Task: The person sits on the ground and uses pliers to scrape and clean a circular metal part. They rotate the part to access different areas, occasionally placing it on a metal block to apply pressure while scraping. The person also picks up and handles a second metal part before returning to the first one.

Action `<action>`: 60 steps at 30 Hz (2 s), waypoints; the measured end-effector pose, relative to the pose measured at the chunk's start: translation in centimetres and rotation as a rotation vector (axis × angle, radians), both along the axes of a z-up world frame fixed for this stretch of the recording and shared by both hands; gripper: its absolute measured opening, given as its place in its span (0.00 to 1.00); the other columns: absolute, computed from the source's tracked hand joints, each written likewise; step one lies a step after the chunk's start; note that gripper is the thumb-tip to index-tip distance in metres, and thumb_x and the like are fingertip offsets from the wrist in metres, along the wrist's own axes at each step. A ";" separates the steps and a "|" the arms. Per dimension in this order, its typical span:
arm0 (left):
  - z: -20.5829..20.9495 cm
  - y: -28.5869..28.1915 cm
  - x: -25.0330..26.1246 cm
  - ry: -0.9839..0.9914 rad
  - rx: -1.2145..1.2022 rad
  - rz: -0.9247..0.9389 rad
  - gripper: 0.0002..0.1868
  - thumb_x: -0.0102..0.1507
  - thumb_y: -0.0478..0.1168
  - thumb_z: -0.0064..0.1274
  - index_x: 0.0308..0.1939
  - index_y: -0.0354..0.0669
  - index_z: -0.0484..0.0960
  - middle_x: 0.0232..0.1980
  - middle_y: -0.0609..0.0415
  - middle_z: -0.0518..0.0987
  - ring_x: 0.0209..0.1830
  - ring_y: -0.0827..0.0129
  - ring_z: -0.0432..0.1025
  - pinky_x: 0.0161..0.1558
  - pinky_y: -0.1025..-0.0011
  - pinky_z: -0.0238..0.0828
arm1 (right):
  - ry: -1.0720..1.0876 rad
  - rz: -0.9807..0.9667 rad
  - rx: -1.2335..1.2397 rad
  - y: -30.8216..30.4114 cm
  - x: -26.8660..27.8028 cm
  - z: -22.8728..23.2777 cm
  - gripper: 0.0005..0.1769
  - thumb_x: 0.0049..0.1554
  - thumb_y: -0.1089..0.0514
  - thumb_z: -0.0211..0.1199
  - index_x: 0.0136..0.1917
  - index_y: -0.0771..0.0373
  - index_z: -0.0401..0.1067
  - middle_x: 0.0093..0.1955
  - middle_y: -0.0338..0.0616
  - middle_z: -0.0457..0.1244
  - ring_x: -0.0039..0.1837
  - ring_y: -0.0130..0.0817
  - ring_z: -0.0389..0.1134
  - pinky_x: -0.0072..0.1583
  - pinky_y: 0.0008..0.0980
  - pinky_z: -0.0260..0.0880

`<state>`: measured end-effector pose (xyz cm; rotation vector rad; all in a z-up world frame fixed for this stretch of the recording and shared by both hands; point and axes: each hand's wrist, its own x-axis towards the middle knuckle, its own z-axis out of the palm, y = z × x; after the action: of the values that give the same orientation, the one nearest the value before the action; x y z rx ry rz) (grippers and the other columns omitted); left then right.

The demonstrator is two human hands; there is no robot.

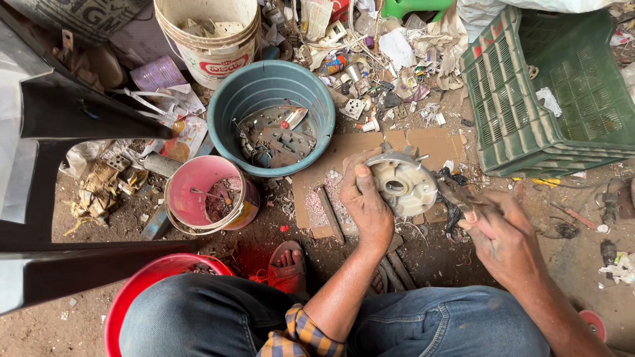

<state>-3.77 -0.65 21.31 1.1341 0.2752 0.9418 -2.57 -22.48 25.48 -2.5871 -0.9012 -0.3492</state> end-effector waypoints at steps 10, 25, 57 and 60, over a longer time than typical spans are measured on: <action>-0.1 -0.4 -0.3 -0.002 -0.040 -0.060 0.25 0.76 0.53 0.42 0.50 0.31 0.80 0.48 0.47 0.76 0.53 0.64 0.70 0.58 0.68 0.66 | 0.137 -0.102 0.135 -0.2 0.4 -1.4 0.19 0.57 0.57 0.66 0.55 0.70 0.66 0.44 0.56 0.65 0.45 0.53 0.71 0.48 0.46 0.71; -1.6 -1.2 0.5 0.014 0.018 -0.134 0.26 0.78 0.54 0.38 0.49 0.32 0.80 0.47 0.48 0.76 0.51 0.65 0.70 0.57 0.67 0.66 | 0.146 -0.090 0.082 -1.6 0.9 -1.7 0.09 0.56 0.66 0.61 0.51 0.66 0.68 0.42 0.55 0.66 0.48 0.57 0.71 0.49 0.47 0.70; 2.5 1.4 -2.0 0.000 0.324 -0.067 0.15 0.76 0.42 0.42 0.56 0.34 0.78 0.54 0.40 0.71 0.59 0.53 0.69 0.63 0.58 0.67 | 0.125 -0.023 0.117 -0.7 -0.3 0.2 0.23 0.59 0.54 0.62 0.59 0.75 0.64 0.43 0.58 0.65 0.44 0.53 0.70 0.46 0.46 0.68; 2.1 1.1 -1.5 0.014 0.282 -0.109 0.16 0.77 0.43 0.41 0.55 0.34 0.78 0.51 0.42 0.72 0.57 0.55 0.69 0.62 0.59 0.68 | 0.196 -0.113 0.032 -1.5 0.2 -0.8 0.15 0.60 0.56 0.64 0.55 0.70 0.69 0.39 0.55 0.66 0.41 0.51 0.70 0.45 0.45 0.69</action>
<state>-5.31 0.47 23.45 1.3998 0.0911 0.8942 -2.36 -24.00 24.71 -2.5943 -0.6781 -0.1354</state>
